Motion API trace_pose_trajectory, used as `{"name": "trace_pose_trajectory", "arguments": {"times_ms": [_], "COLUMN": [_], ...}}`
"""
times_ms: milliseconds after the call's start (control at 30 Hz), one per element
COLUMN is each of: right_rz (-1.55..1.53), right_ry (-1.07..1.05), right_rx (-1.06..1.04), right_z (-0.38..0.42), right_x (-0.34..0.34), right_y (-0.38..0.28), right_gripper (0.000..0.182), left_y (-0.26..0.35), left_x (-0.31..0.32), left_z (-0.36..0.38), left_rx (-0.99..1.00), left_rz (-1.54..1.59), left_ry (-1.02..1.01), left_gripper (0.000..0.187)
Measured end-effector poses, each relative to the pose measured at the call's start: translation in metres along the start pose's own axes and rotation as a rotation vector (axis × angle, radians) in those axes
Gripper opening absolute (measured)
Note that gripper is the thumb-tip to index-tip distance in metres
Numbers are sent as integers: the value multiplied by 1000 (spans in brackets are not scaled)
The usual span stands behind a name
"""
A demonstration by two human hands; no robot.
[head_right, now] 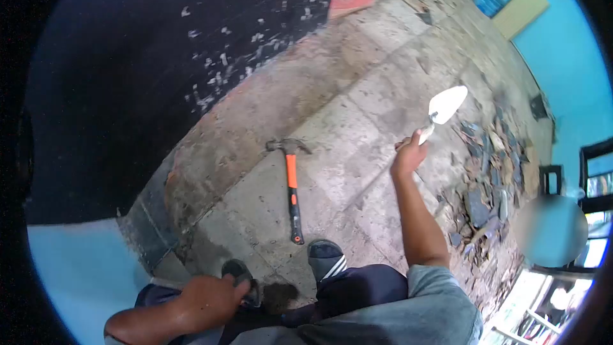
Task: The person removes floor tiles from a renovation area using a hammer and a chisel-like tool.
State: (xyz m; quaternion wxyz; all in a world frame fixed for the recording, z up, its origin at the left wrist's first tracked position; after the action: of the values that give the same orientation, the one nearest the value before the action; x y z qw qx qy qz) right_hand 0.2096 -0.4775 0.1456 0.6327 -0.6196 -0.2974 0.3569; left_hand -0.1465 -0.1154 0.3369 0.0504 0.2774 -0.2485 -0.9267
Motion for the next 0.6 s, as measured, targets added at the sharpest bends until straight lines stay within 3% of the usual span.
{"name": "trace_pose_trajectory", "arguments": {"times_ms": [67,167,233,300,367,467,600], "right_rz": [239,758,871,943,938,884,877], "right_ry": [-315,-868,-1190,-1394,-1565,-1764,-1778], "right_rx": [99,-82,-170,-485,-592,-669,-727], "right_z": [0,86,155,230,292,363,418], "right_x": [35,113,157,193,221,257,281], "right_y": [7,2,20,13,24,41,56], "right_gripper": [31,33,36,44,47,49,52], "left_y": [-2,-1,1,3,6,0,0], "left_x": [6,8,6,8,10,20,20], "left_z": [0,-3,-3,-3,-2,-9,-5], "left_rx": [23,-1,-30,-14,39,-35,35], "left_rz": [-1,107,183,224,226,272,204], "left_ry": [110,79,68,74,86,45,43], "left_gripper": [28,29,27,27,29,31,35]}}
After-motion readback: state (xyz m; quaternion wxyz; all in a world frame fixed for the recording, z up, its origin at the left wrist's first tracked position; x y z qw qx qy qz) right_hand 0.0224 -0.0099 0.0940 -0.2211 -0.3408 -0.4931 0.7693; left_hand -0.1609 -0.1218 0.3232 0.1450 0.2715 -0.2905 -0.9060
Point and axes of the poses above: each hand's wrist, its own z-axis away from the middle knuckle, its own x-axis out of the palm, y = z × x, the point moved 8 cm from there along -z, towards the middle knuckle, and after that the axes turned 10 degrees about z, right-handed, at the moved point
